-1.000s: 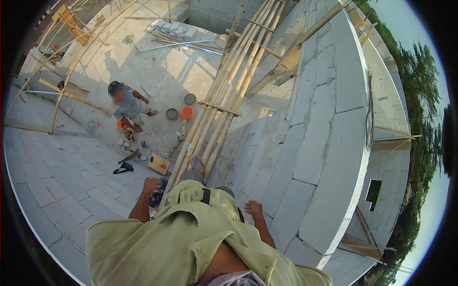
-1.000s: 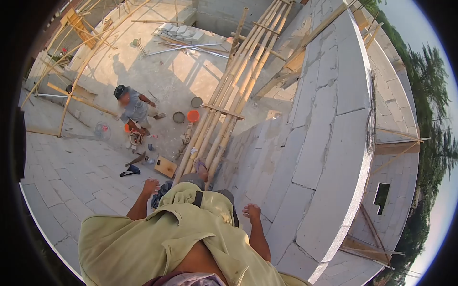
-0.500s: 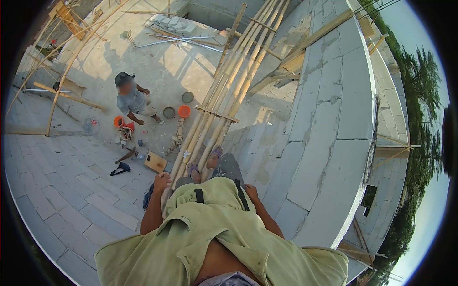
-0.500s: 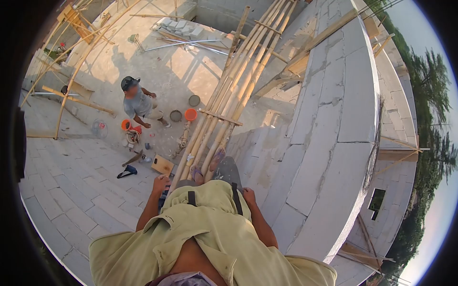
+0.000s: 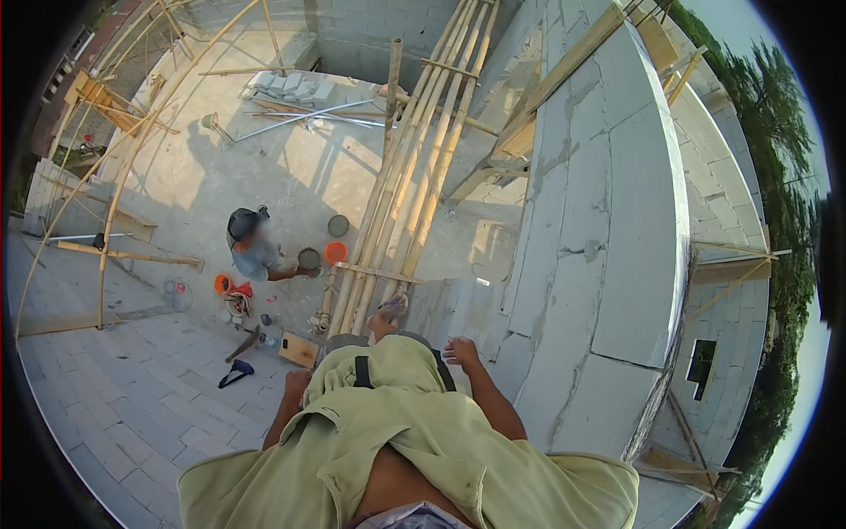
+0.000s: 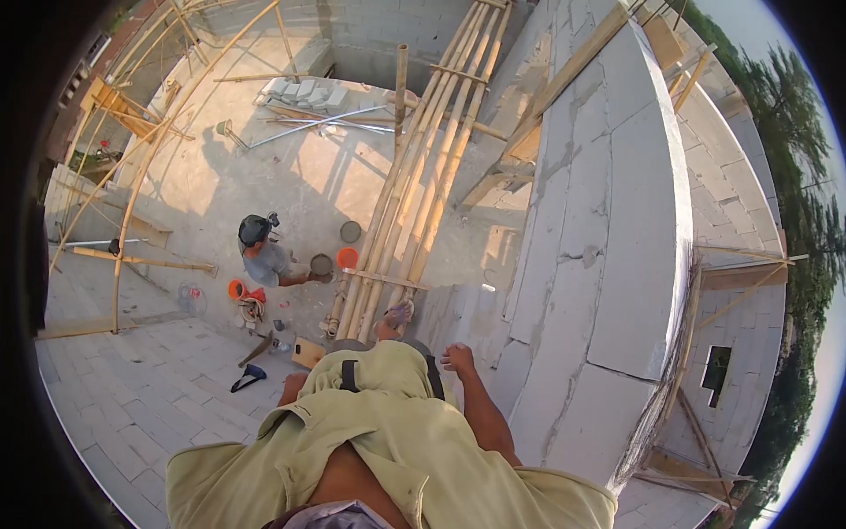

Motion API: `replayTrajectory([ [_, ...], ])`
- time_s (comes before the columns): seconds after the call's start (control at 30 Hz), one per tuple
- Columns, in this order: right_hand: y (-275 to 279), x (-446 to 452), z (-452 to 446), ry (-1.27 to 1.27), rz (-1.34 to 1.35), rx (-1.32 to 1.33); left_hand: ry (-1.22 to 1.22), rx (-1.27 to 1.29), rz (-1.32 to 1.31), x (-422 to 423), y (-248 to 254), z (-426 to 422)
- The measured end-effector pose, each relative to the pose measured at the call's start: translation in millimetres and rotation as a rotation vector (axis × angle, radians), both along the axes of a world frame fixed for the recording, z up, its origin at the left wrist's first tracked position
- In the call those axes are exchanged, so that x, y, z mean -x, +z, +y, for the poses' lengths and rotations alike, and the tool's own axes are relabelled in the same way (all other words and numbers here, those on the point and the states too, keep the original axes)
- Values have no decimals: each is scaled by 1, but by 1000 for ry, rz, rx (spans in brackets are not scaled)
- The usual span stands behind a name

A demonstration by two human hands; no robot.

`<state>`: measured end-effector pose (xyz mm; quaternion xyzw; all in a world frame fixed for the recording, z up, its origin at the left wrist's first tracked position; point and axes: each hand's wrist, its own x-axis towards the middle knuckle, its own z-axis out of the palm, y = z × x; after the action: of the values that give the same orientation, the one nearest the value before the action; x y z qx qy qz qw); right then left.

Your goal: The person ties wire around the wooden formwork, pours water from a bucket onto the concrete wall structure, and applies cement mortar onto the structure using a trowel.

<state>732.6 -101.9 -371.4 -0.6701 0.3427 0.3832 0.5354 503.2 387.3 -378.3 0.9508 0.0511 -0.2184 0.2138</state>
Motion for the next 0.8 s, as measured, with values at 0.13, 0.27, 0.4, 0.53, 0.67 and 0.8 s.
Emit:
replayTrajectory([
  [0.13, 22, -109, 0, 16, -131, -55, 1160, 830, 166, -140, 26, 7],
  [0.27, 24, -160, -9, -71, -194, -46, 1049, 799, 35, -244, 81, 7],
  [0.4, 1, -171, -20, -59, -101, -29, 1000, 827, 29, -292, 76, 11],
  [0.53, -12, -157, -27, -100, 75, -11, 1102, 734, 264, -282, 30, 8],
  [0.67, -29, -158, -38, 36, 175, 5, -177, -8, -120, -230, -78, 37],
  [0.8, -131, -186, -94, 1134, -692, 249, 785, 623, 473, -279, -72, -1],
])
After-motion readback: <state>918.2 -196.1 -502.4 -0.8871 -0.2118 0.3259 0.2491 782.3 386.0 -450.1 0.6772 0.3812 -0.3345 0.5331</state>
